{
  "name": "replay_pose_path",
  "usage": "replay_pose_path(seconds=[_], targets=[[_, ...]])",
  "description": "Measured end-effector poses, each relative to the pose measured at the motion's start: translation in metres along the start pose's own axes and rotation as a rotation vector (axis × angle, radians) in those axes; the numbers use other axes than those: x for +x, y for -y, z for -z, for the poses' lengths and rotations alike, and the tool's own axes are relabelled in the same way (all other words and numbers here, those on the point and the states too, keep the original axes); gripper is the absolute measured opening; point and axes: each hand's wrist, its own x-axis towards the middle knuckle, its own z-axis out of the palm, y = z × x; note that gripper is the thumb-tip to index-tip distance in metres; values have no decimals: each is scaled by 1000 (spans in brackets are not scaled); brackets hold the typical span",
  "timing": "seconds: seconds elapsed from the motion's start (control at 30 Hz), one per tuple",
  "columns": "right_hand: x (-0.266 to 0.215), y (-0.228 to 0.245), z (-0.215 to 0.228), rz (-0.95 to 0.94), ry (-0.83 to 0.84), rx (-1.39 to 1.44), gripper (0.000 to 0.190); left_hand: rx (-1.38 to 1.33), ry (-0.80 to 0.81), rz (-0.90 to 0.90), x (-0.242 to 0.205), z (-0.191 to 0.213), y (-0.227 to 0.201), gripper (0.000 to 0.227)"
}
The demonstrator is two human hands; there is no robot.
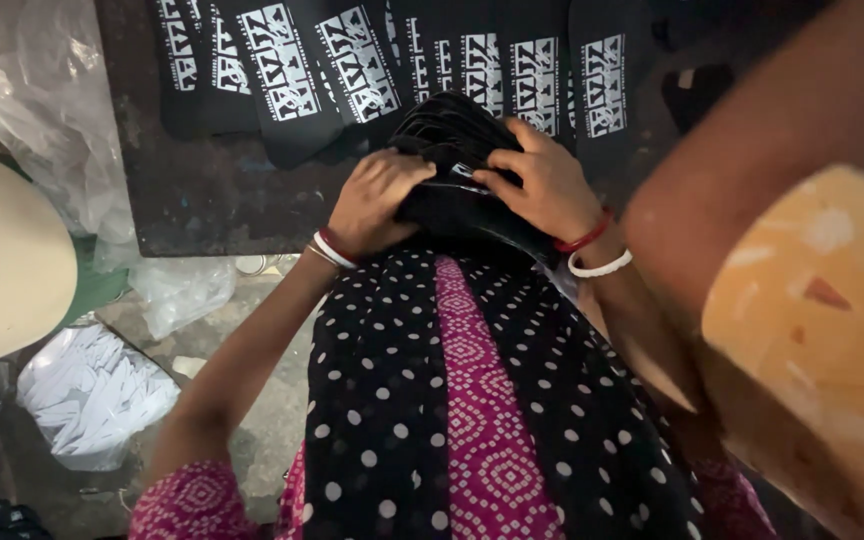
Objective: The person folds black socks with white text printed on them by hand. They repeatedly pick up socks from a pile, fold them into smaller rectangles, and stack them neatly on the table.
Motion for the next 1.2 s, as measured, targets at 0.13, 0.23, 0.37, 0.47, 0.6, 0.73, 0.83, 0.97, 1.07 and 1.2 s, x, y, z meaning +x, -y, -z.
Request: replay_pose_path(seconds=[0.13, 0.23, 0.37, 0.47, 0.6, 0.73, 0.83, 0.97, 1.07, 1.2], targets=[[1, 1, 2, -2, -1, 14, 31, -138, 135, 161, -15, -16, 14, 56], [3, 5, 3, -35, 16, 22, 33, -100, 205, 36, -22, -15, 13, 53], [2, 5, 2, -60, 17, 5, 35, -90, 208, 40, -24, -16, 11, 50], [-2, 2, 1, -10, 4, -10, 35, -67, 52, 34, -10, -7, -1, 49], [-9, -3, -6, 45, -20, -54, 31, 1, 3, -1, -23, -20, 10, 48], [-5, -1, -5, 44, -30, -78, 26, -6, 90, -34, -49, -39, 27, 49], [-4, 4, 2, 19, -13, -46, 18, -220, 7, 22, -54, -48, 31, 48], [-9, 4, 1, 71, -46, -65, 16, -178, 78, 33, -25, -30, 13, 61], [-11, 5, 4, 87, -48, -97, 19, -161, 135, 89, -16, -27, 10, 56], [-12, 6, 7, 115, -45, -100, 22, -185, 148, 117, -16, -29, 16, 47]])
